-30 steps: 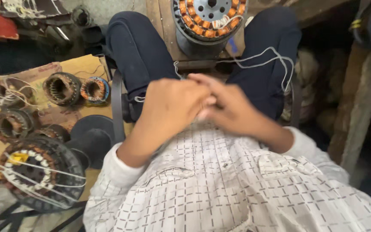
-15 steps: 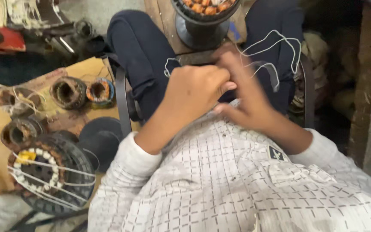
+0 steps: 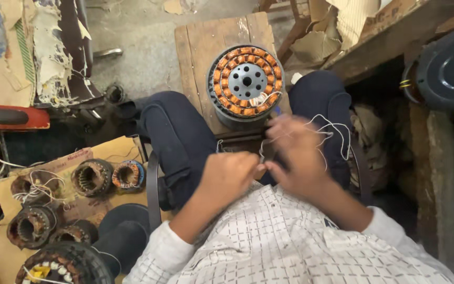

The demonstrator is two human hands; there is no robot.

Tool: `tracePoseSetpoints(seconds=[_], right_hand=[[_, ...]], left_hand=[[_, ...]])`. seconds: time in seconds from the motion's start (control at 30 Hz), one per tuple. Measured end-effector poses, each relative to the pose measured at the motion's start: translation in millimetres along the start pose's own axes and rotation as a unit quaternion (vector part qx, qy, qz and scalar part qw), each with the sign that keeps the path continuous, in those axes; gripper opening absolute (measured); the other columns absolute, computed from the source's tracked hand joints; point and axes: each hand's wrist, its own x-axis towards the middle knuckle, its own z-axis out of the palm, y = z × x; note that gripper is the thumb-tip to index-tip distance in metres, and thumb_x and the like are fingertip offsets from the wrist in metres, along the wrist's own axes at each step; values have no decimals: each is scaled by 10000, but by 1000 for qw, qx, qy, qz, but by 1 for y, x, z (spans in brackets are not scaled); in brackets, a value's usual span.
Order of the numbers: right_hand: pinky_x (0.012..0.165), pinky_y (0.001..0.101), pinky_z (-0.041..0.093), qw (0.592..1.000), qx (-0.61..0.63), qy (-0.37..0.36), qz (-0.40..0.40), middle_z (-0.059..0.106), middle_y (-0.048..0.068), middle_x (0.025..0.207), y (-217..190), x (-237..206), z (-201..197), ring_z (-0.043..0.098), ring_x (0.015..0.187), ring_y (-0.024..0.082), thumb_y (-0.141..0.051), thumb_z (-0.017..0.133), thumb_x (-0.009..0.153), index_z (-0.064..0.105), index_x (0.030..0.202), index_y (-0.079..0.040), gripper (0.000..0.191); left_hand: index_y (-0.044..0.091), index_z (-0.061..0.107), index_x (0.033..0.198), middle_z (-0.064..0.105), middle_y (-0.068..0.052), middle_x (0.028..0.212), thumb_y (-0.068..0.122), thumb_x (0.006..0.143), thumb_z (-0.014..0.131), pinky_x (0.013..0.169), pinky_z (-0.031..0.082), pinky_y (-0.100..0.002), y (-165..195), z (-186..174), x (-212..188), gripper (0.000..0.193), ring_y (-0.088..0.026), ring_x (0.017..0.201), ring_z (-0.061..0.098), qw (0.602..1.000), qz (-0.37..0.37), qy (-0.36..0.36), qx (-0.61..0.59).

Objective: The person sits cross-legged and uses white string to tie and secure copper windings on a stator. They repeatedly pull, wrap, and knot the string around the windings to hold them in place.

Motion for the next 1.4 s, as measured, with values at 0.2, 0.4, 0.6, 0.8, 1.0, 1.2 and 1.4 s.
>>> tracePoseSetpoints(seconds=[0.2,0.4,0.6,0.8,1.0,1.2,1.4], right_hand=[[659,300,568,927,289,-129,200,770,135,831,46,-29,37,741,699,200,-128,710,908,769,1003,-10,162],[697,283,456,867,131,288,385,645,180,929,67,-26,0,540,728,227,-176,611,1020,642,1036,70,248],[1023,467,441,983,169,-66,27,544,220,1361,9,-23,38,553,1234,383,-354,717,917,411,1436,54,728],[661,312,571,922,352,-4,163,745,93,814,54,-22,41,723,723,190,-140,644,923,728,893,-14,155],[818,408,434,964,-2,162,211,676,131,968,69,-4,5,589,894,301,-215,713,857,712,1083,-15,302],[972,453,499,971,208,-115,-12,667,211,1232,15,-3,30,631,1141,371,-249,663,967,604,1329,25,457],[661,317,564,937,264,14,226,757,107,803,66,-3,24,723,687,213,-123,615,959,751,913,-30,171]], left_hand=[[65,668,849,683,-94,800,193,925,705,566,508,-410,-18,-5,-4,154,-317,664,675,998,-20,60,-30],[62,657,825,647,-101,765,173,936,705,564,494,-421,-40,-6,-12,164,-316,647,655,990,-44,132,12],[41,644,806,635,-128,726,179,807,723,504,482,-436,-15,14,-7,158,-332,585,635,997,59,41,-16],[53,665,789,655,-104,709,167,895,712,547,510,-400,-33,-1,-1,163,-312,609,671,995,-62,78,-30],[51,664,798,684,-101,740,190,897,708,538,510,-403,-36,11,-4,177,-319,619,677,998,-12,48,-50],[61,640,809,646,-111,719,224,924,669,550,499,-440,-26,20,-6,201,-332,641,665,997,64,-4,-41],[66,646,790,646,-98,713,220,908,707,539,496,-426,-30,12,-4,204,-326,632,660,999,14,21,-30]])
